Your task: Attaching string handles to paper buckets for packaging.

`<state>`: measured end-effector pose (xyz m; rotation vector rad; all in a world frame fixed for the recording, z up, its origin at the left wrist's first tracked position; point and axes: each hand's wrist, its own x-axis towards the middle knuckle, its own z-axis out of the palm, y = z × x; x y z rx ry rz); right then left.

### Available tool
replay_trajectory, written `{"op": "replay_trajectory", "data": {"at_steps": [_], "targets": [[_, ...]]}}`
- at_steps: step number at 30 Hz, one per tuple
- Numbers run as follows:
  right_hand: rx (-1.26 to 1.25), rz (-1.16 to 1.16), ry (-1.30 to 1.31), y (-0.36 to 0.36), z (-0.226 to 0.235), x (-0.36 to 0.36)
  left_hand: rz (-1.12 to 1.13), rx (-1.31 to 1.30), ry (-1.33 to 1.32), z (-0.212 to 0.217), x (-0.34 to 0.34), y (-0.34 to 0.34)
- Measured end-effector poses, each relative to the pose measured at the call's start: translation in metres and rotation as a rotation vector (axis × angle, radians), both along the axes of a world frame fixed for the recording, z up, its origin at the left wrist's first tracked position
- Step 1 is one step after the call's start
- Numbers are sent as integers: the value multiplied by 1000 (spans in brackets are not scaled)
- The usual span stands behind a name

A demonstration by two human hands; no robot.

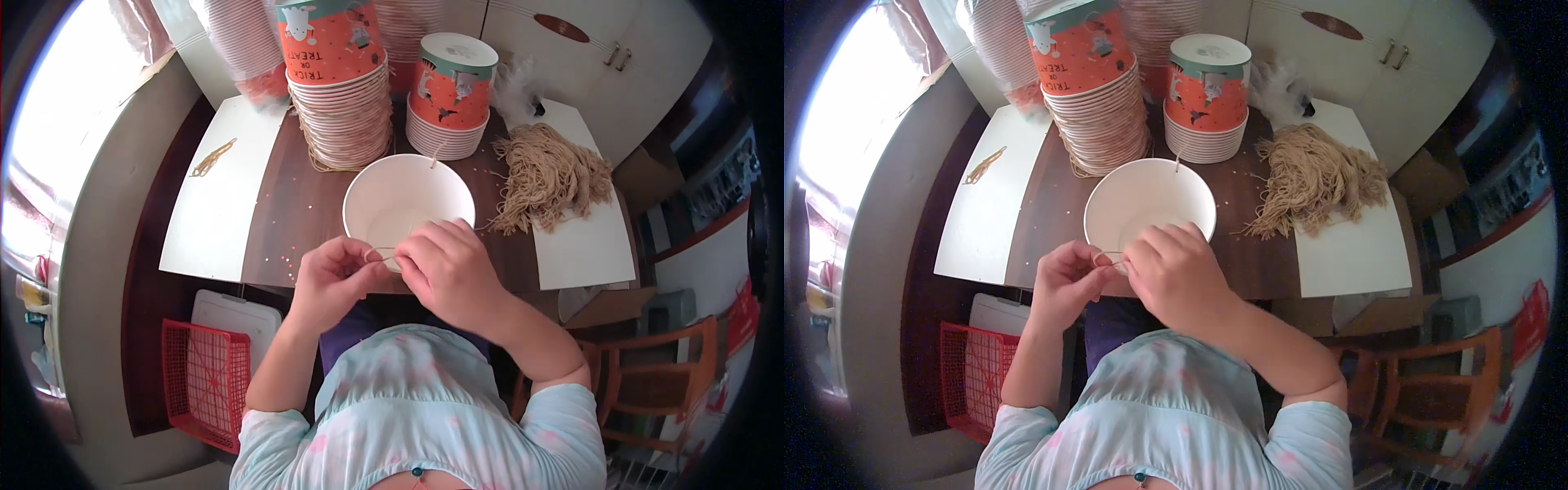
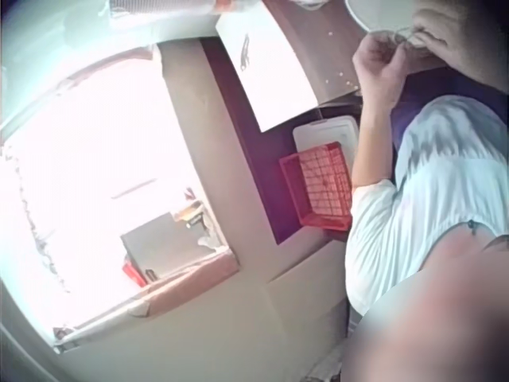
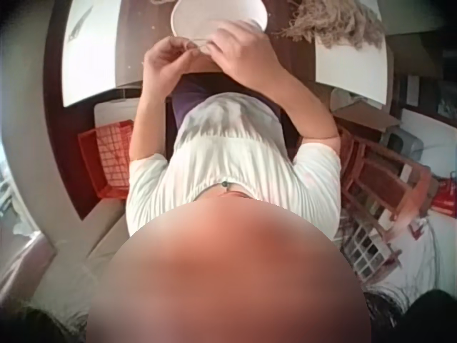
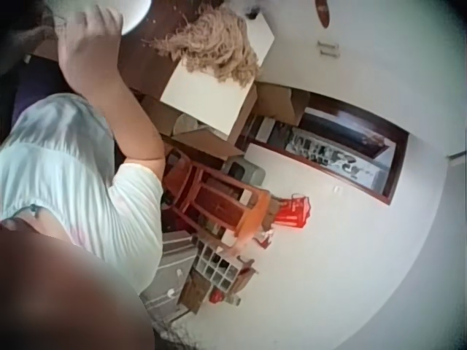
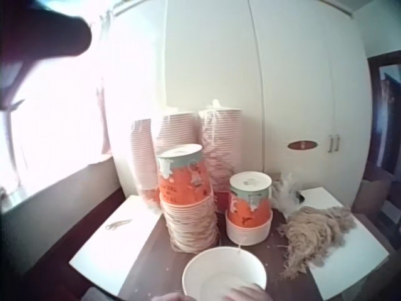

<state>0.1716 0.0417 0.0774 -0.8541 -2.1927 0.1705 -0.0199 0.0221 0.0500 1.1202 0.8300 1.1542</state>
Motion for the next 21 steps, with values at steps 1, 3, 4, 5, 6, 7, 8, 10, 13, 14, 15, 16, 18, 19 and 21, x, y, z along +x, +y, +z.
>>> {"op": "replay_trajectory", "data": {"at_steps": [1, 3, 4, 5, 6, 7, 8, 10, 13, 14, 15, 16, 18, 19, 21], "targets": [[55, -70, -29, -10, 2, -1, 160, 122, 255, 0, 3, -7], [89, -115, -59, -27, -5, -7, 412, 342, 659, 8, 14, -25], [65, -146, -25, -34, -9, -12, 470, 536, 725, 3, 17, -27], [41, -177, 9, -38, -13, -15, 526, 732, 789, -2, 18, -28], [84, -188, 23, -39, -18, -16, 568, 785, 840, -3, 19, -30], [78, -185, 24, -42, -21, -18, 568, 780, 844, -4, 18, -29], [30, -193, 68, -44, -24, -19, 591, 860, 862, -6, 17, -26], [-21, -205, 115, -45, -30, -20, 607, 939, 881, -11, 17, -24], [-18, -212, 114, -41, -39, -21, 607, 886, 812, -22, 20, -28], [8, -242, 96, -40, -41, -21, 560, 588, 507, -29, 23, -32], [34, -273, 78, -38, -44, -22, 501, 290, 205, -34, 25, -35], [33, -274, 78, -35, -50, -23, 500, 289, 205, -36, 27, -34], [88, -210, 112, -26, -63, -26, 380, 35, -194, -38, 28, -31], [62, -180, 155, -22, -67, -28, 376, -24, -248, -38, 25, -31], [-149, -89, 277, -15, -70, -31, 355, -94, -335, -40, 23, -29]]}}
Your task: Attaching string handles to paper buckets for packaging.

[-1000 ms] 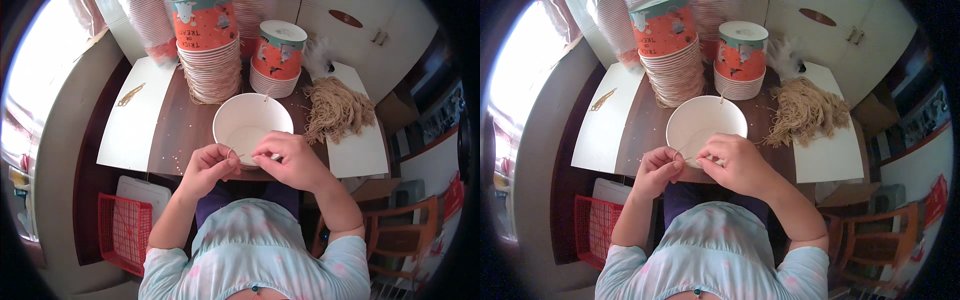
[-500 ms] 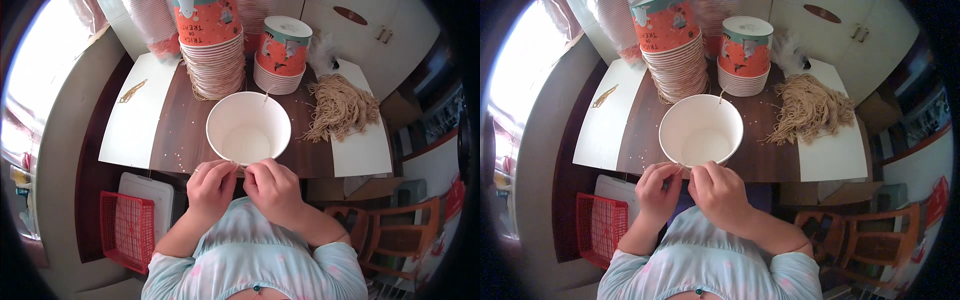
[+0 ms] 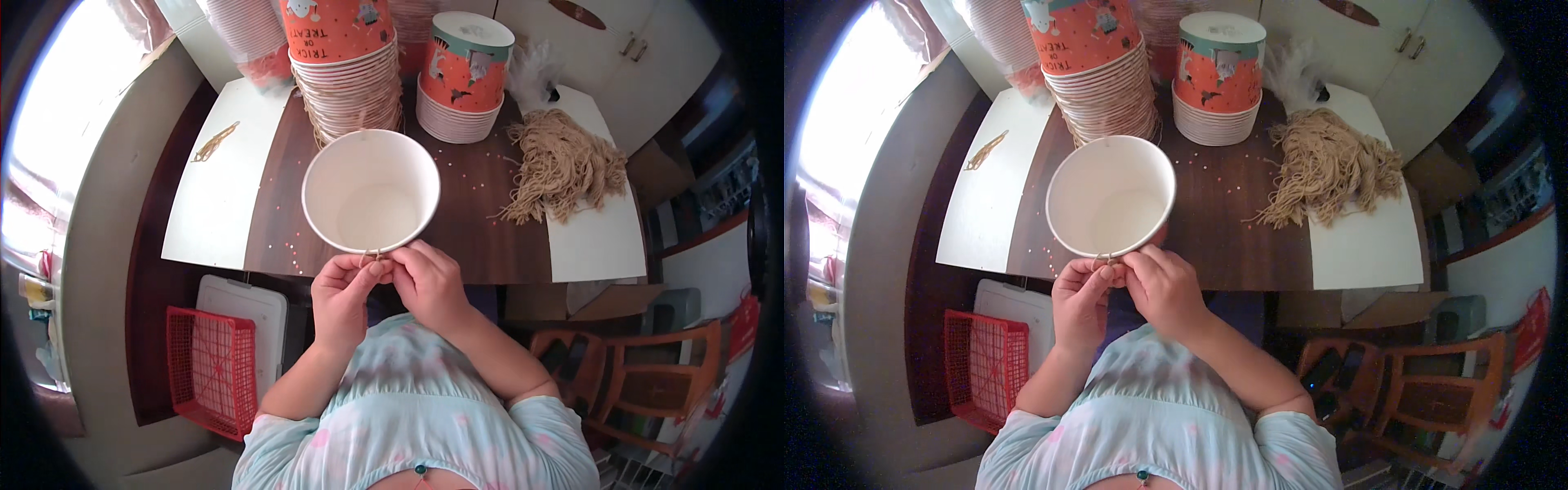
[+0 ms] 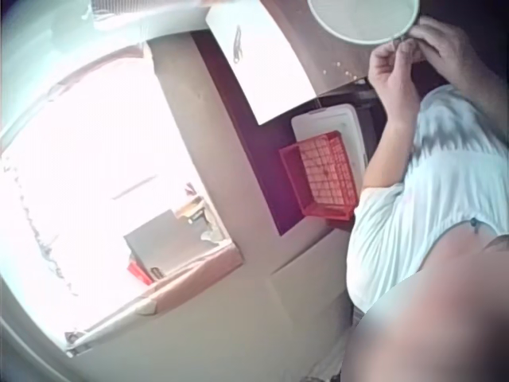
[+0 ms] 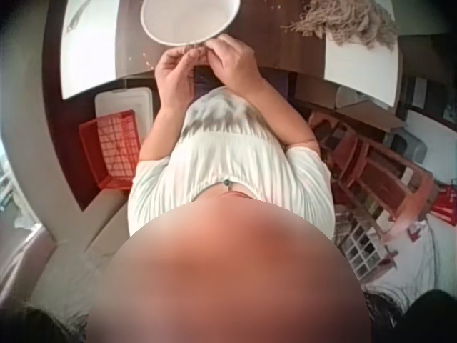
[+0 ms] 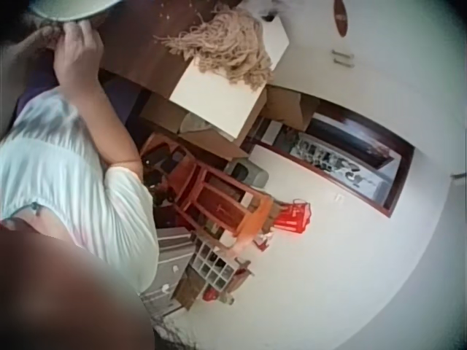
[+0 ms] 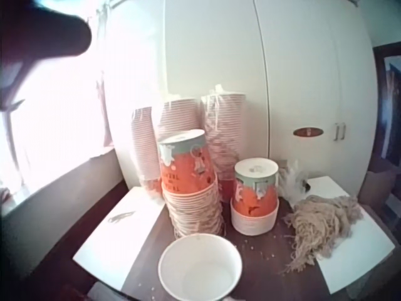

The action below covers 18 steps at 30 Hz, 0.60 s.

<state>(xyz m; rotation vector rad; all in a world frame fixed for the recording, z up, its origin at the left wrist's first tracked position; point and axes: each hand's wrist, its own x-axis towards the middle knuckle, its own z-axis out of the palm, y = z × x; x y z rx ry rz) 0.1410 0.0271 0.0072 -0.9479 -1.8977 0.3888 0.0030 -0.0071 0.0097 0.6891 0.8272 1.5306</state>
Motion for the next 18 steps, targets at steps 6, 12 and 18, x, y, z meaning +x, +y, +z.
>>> {"op": "replay_trajectory", "data": {"at_steps": [6, 12, 18], "targets": [[-918, 457, 626, 2, 13, -4, -23, -116, -245, 1, -10, -10], [-1420, 691, 1223, -1, -8, -14, -41, -166, -329, 5, -16, -14], [-1424, 546, 1170, -8, -3, -27, 127, -32, -71, 3, -18, -15]]}}
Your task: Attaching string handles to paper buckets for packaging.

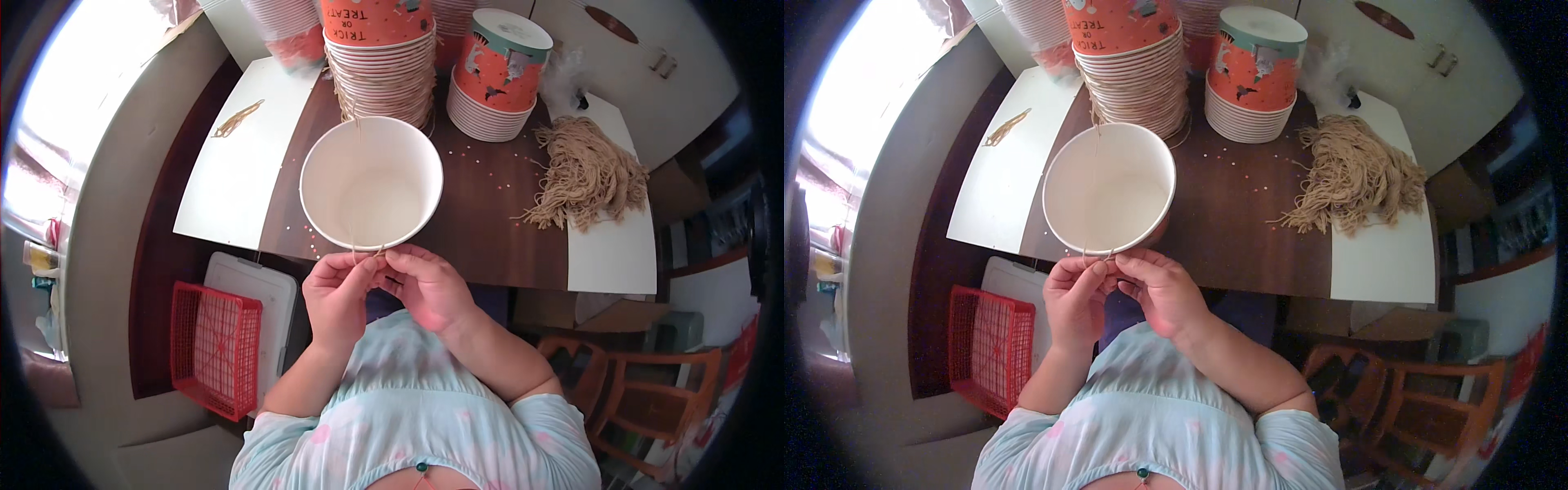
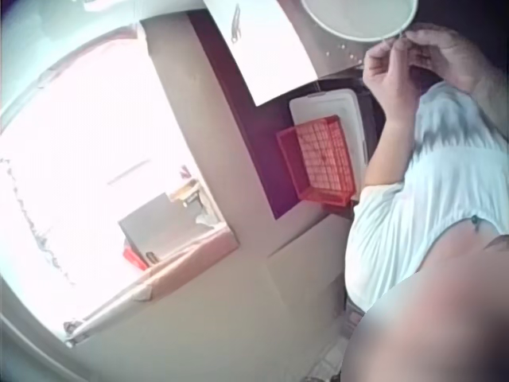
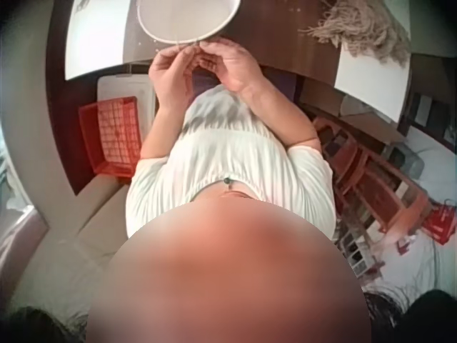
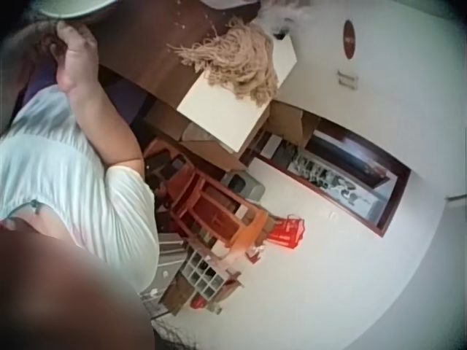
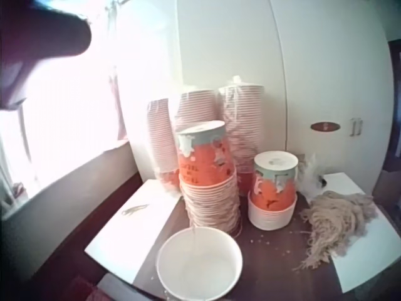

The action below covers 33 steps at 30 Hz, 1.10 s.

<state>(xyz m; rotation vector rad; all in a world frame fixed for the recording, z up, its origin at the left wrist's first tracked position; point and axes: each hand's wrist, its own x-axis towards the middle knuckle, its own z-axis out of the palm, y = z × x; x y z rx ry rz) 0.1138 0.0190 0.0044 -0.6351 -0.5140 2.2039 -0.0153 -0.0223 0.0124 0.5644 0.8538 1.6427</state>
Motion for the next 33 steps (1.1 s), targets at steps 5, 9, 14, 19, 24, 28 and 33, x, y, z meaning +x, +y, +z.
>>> {"op": "replay_trajectory", "data": {"at_steps": [5, 9, 14, 19, 24, 28, 33], "targets": [[-93, -2, -1, 2, -4, 0, 190, 110, 474, 8, 11, -3], [-119, 32, 103, 3, -7, -1, 226, 236, 712, 9, 13, -5], [-135, -1, 69, 2, -4, -7, 308, 290, 946, 2, 9, -3], [-121, -31, 56, 1, -7, -8, 394, 310, 1117, -1, 3, -2], [-122, -34, 67, 1, -9, -3, 232, 160, 948, 8, 2, 0], [-66, -30, 60, 1, -17, 0, 156, 148, 790, 2, 2, 3], [-73, -79, 84, 0, -9, 0, 122, 162, 834, 3, 0, 2]]}}
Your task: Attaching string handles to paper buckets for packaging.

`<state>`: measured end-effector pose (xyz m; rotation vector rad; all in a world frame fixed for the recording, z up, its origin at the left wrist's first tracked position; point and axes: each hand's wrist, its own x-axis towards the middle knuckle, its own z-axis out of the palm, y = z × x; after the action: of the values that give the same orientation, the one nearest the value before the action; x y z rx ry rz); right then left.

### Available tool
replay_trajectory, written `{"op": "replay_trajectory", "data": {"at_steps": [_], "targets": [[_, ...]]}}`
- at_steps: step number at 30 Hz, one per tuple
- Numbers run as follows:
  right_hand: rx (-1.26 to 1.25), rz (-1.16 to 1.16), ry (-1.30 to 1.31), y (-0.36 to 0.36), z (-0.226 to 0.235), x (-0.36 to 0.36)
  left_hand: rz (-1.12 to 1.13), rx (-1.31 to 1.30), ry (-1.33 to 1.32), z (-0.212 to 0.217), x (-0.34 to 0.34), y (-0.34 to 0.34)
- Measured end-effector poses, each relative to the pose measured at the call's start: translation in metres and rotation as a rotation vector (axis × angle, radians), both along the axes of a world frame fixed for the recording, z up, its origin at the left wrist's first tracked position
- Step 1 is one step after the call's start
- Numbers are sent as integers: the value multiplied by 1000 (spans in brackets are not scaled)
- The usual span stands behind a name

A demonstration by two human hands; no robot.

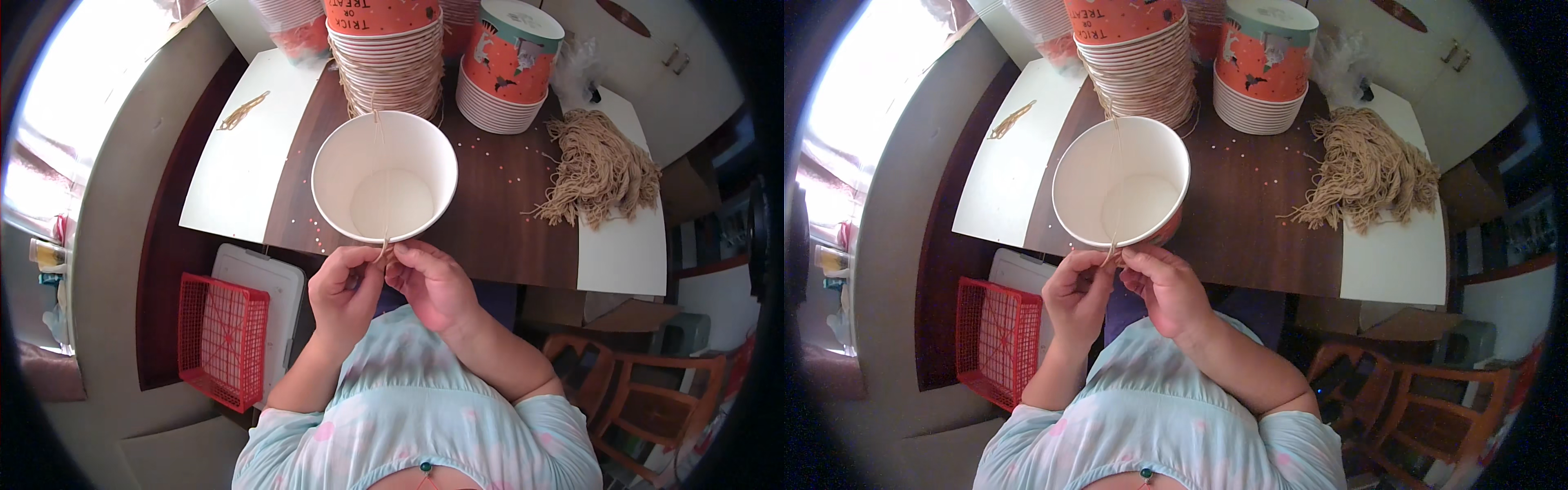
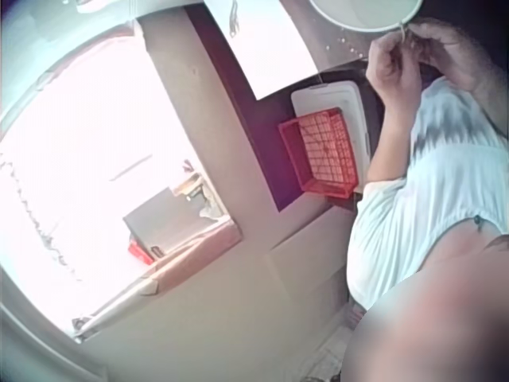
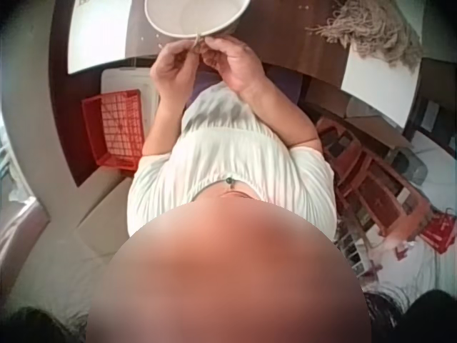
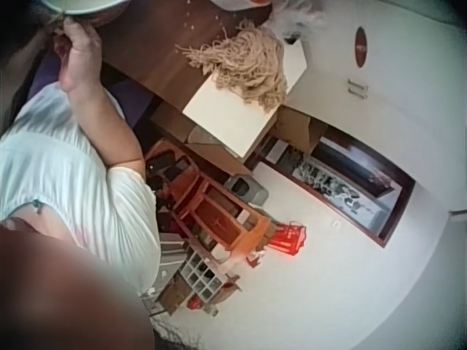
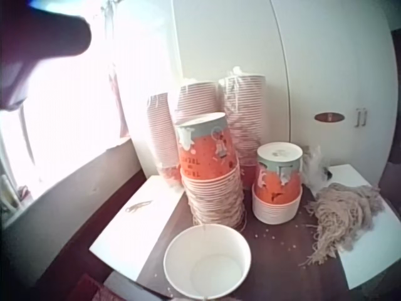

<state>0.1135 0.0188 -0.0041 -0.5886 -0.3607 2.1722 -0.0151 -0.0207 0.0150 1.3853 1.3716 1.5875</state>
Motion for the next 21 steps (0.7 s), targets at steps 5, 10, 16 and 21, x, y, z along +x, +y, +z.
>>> {"op": "replay_trajectory", "data": {"at_steps": [5, 10, 16, 21], "targets": [[-2, -14, 23, -1, 0, -4, 6, -23, -63, -1, 2, 0], [-29, -7, 100, 0, -3, -2, 57, 11, 97, 0, 0, 1], [-15, -48, 50, -1, -2, -2, 80, 156, 337, 5, 1, 3], [-15, -103, -22, -4, 6, -3, 72, 177, 333, 3, 3, 3]]}}
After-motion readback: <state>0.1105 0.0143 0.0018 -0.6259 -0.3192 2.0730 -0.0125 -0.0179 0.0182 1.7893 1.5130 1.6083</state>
